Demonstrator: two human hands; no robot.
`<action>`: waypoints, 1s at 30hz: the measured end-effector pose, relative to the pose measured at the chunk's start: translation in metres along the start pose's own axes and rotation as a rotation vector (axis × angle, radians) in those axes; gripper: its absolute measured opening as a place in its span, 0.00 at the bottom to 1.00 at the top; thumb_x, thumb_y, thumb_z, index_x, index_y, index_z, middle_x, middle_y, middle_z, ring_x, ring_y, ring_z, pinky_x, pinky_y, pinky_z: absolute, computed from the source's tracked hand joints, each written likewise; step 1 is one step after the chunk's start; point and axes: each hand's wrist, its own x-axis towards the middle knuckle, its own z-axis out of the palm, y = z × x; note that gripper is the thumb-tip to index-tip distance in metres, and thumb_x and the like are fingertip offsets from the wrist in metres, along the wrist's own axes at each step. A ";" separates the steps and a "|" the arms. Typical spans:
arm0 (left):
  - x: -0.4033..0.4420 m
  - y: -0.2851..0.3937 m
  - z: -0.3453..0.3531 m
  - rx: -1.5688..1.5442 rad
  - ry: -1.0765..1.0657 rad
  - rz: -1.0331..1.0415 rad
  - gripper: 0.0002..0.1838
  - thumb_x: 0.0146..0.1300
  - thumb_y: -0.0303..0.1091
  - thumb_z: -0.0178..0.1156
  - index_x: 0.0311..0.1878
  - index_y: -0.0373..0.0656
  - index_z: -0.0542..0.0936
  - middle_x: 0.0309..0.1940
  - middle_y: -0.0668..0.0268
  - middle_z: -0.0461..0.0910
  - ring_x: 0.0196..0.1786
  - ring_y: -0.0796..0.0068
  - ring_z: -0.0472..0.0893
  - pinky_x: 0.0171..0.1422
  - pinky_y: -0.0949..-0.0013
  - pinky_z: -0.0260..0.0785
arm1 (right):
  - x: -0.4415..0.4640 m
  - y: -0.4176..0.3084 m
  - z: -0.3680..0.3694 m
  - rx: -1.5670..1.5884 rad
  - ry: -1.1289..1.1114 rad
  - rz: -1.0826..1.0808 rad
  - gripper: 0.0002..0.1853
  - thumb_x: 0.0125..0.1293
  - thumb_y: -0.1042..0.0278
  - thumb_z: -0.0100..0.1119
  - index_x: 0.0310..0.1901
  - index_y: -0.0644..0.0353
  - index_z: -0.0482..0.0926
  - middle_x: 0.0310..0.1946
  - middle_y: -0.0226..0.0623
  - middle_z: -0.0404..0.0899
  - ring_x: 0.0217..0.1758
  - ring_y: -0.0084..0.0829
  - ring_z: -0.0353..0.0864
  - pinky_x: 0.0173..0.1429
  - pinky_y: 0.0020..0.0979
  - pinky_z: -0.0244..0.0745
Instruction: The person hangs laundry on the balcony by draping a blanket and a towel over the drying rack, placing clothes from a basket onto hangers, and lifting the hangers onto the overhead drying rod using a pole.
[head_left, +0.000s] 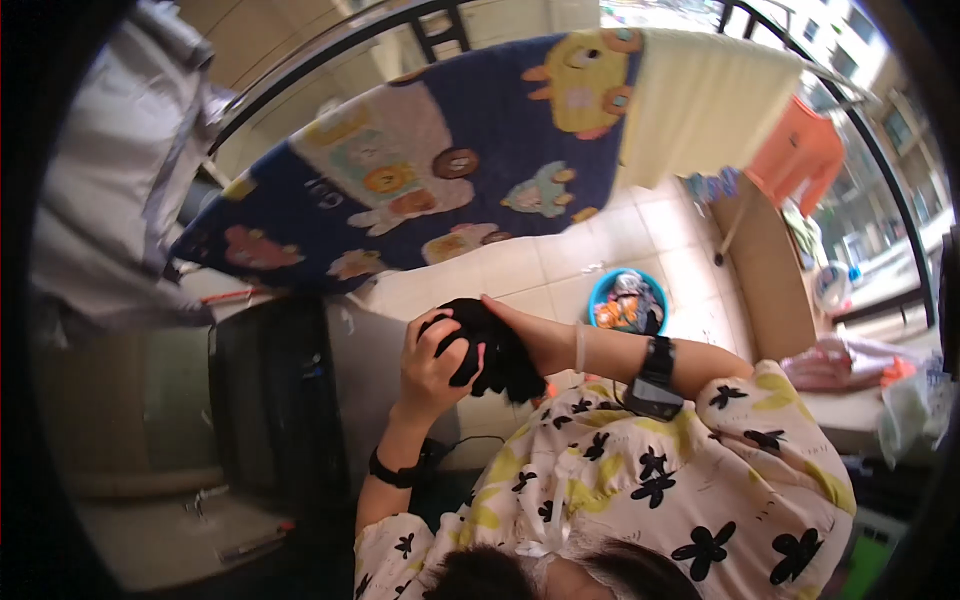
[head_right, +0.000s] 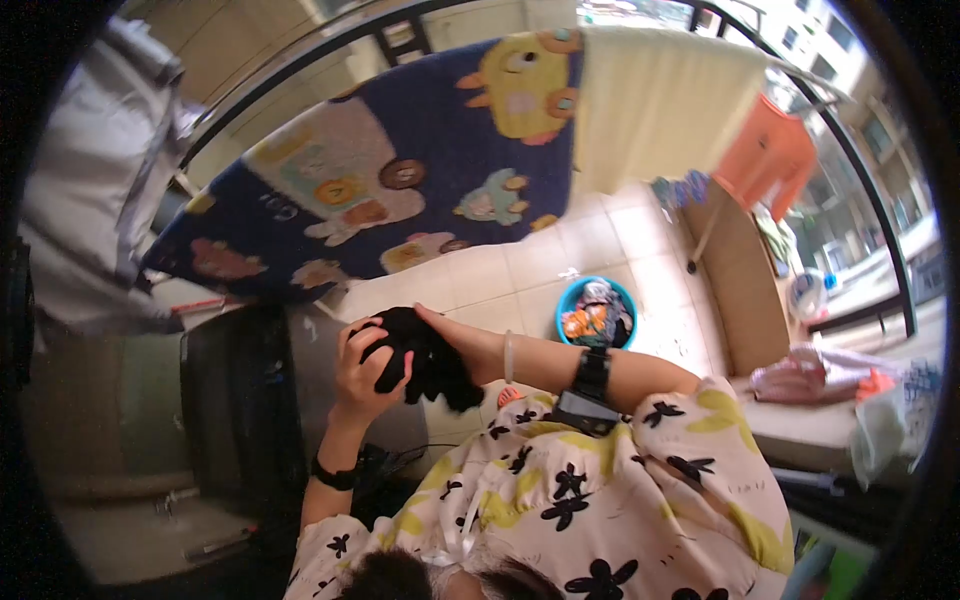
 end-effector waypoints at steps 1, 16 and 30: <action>0.002 0.004 0.004 -0.063 0.009 -0.028 0.19 0.40 0.23 0.69 0.34 0.42 0.71 0.40 0.57 0.71 0.47 0.51 0.75 0.50 0.54 0.69 | -0.001 0.001 0.001 0.169 -0.120 0.020 0.32 0.61 0.31 0.43 0.53 0.49 0.73 0.50 0.33 0.76 0.50 0.31 0.76 0.57 0.37 0.70; 0.032 0.026 0.011 -1.499 0.629 -0.953 0.26 0.60 0.44 0.52 0.59 0.41 0.67 0.51 0.63 0.73 0.55 0.69 0.72 0.61 0.64 0.61 | 0.004 -0.030 0.091 -1.185 0.169 -1.580 0.27 0.38 0.67 0.68 0.45 0.58 0.75 0.47 0.40 0.75 0.49 0.41 0.76 0.49 0.35 0.73; 0.021 -0.102 -0.027 -0.775 -0.779 -1.008 0.16 0.54 0.29 0.55 0.47 0.44 0.75 0.37 0.68 0.78 0.37 0.79 0.76 0.43 0.76 0.68 | 0.097 -0.001 0.068 -1.984 -0.765 -1.977 0.07 0.44 0.62 0.56 0.19 0.48 0.69 0.20 0.26 0.69 0.27 0.33 0.73 0.33 0.33 0.71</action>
